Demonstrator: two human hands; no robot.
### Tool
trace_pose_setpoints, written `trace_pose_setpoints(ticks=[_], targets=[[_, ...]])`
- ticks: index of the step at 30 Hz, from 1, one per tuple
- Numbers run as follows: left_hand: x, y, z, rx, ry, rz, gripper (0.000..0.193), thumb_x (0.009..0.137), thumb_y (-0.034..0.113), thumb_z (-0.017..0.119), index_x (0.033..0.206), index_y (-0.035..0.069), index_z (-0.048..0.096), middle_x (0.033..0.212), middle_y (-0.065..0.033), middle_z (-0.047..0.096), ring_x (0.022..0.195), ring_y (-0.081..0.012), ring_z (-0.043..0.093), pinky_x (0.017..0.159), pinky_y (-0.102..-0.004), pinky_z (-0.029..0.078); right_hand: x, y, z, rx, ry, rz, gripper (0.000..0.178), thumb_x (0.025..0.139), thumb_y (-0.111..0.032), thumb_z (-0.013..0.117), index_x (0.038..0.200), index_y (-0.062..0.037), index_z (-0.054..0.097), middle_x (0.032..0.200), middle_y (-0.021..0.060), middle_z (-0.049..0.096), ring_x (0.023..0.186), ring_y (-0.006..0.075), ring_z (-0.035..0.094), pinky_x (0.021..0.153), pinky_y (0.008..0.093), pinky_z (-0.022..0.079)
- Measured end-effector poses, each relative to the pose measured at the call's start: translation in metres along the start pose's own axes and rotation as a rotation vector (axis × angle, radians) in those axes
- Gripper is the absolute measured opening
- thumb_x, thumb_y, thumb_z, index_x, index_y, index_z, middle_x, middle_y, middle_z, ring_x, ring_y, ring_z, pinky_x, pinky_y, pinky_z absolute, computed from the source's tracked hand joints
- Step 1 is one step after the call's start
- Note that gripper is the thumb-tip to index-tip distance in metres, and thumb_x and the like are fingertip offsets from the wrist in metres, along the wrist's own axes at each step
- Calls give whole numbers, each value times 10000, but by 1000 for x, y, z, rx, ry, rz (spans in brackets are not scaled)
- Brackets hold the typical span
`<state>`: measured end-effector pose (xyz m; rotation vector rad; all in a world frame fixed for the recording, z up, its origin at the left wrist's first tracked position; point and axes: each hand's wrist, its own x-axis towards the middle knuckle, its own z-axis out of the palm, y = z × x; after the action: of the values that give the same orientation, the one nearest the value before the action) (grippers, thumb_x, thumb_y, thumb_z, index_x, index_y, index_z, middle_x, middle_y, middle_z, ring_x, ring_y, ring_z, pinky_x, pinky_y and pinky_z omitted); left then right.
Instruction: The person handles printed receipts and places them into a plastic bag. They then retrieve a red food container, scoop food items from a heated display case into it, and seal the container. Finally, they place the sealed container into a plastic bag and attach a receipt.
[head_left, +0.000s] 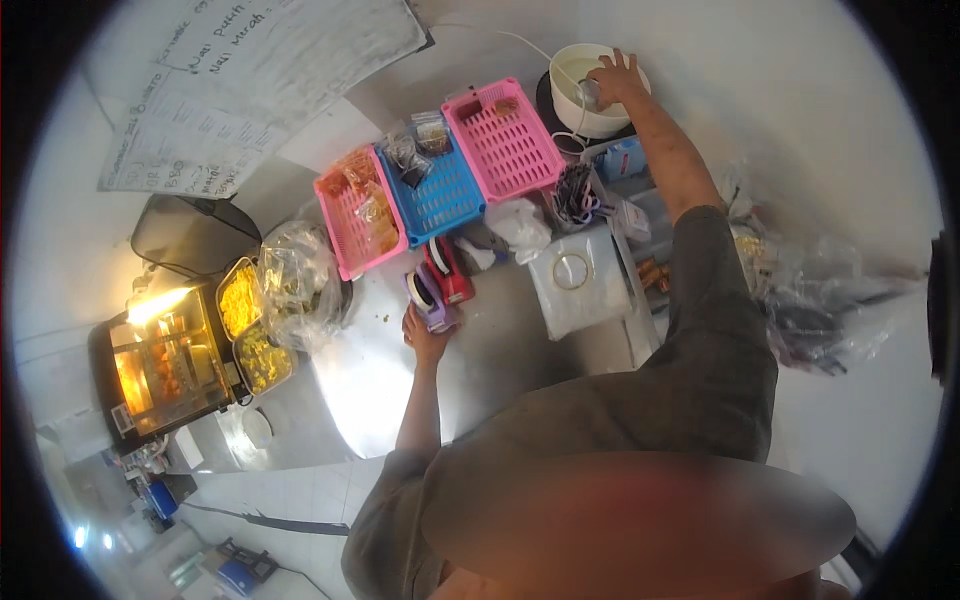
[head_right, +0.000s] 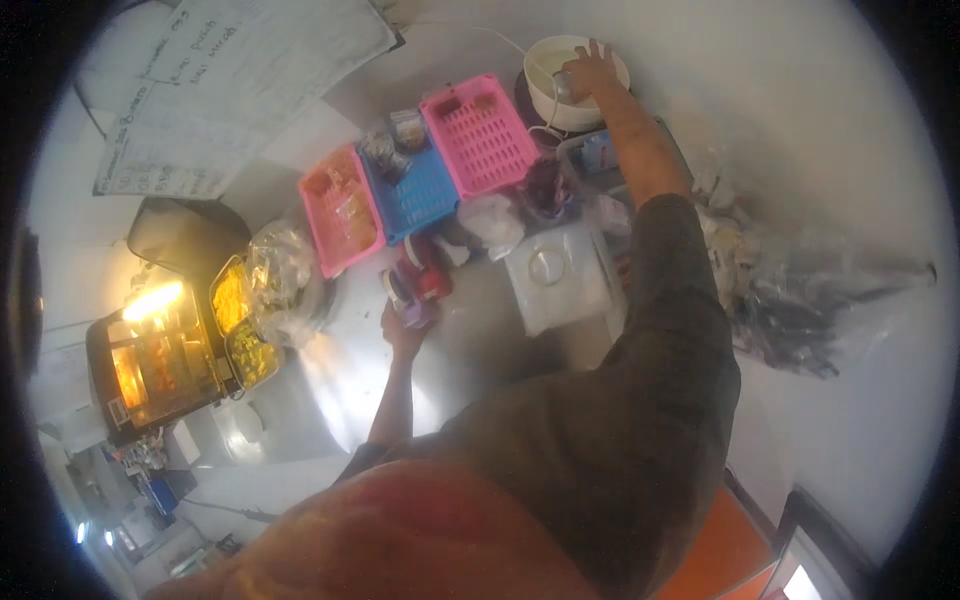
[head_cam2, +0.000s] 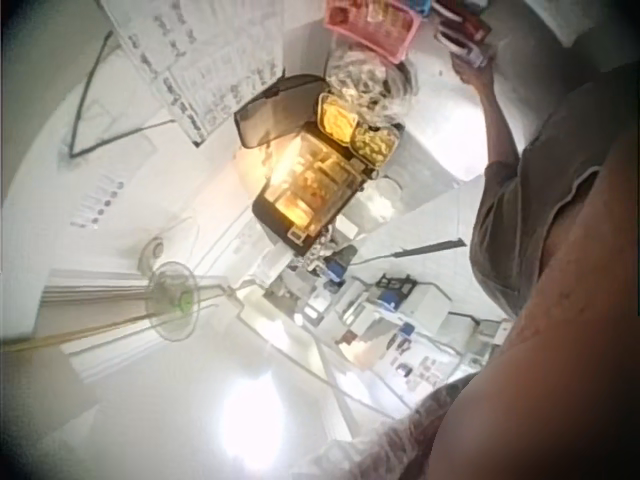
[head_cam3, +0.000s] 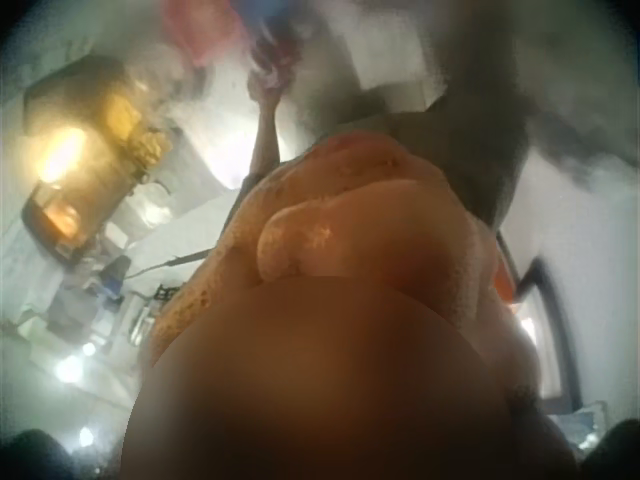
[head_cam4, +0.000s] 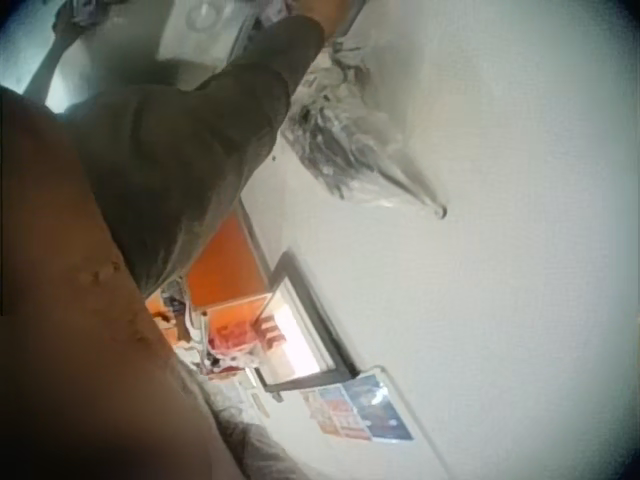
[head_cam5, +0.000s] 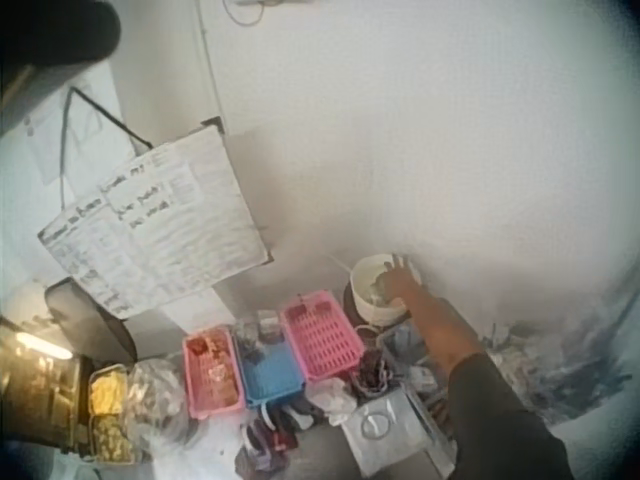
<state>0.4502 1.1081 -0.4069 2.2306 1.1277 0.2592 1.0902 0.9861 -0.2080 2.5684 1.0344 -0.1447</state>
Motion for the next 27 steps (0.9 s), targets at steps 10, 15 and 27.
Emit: trace_pose_setpoints(ticks=[10,15,27], targets=[[-35,11,-11,8,-40,-35,1185,554,421,919,1486,99,262,1439,-155,366,1328,-371,321,1068,-535,291,45,26,31,222,211,-95,883,567,-601,794,1357,-291,546,1501,54,388,1432,347,251,1114,701,89],[-58,6,-21,-12,2,-45,1173,559,418,919,1480,86,273,1430,-158,384,1313,-371,340,1068,-523,299,28,33,11,444,415,130,788,747,-544,721,1313,-38,510,1230,173,603,1162,360,554,1007,478,406],[-99,-19,-35,-128,-3,-137,1102,622,368,900,1479,54,283,1356,-197,479,1266,-375,393,1050,-495,340,47,28,29,474,68,157,982,556,-765,718,1367,-239,545,1478,73,455,1389,339,348,1079,707,137]])
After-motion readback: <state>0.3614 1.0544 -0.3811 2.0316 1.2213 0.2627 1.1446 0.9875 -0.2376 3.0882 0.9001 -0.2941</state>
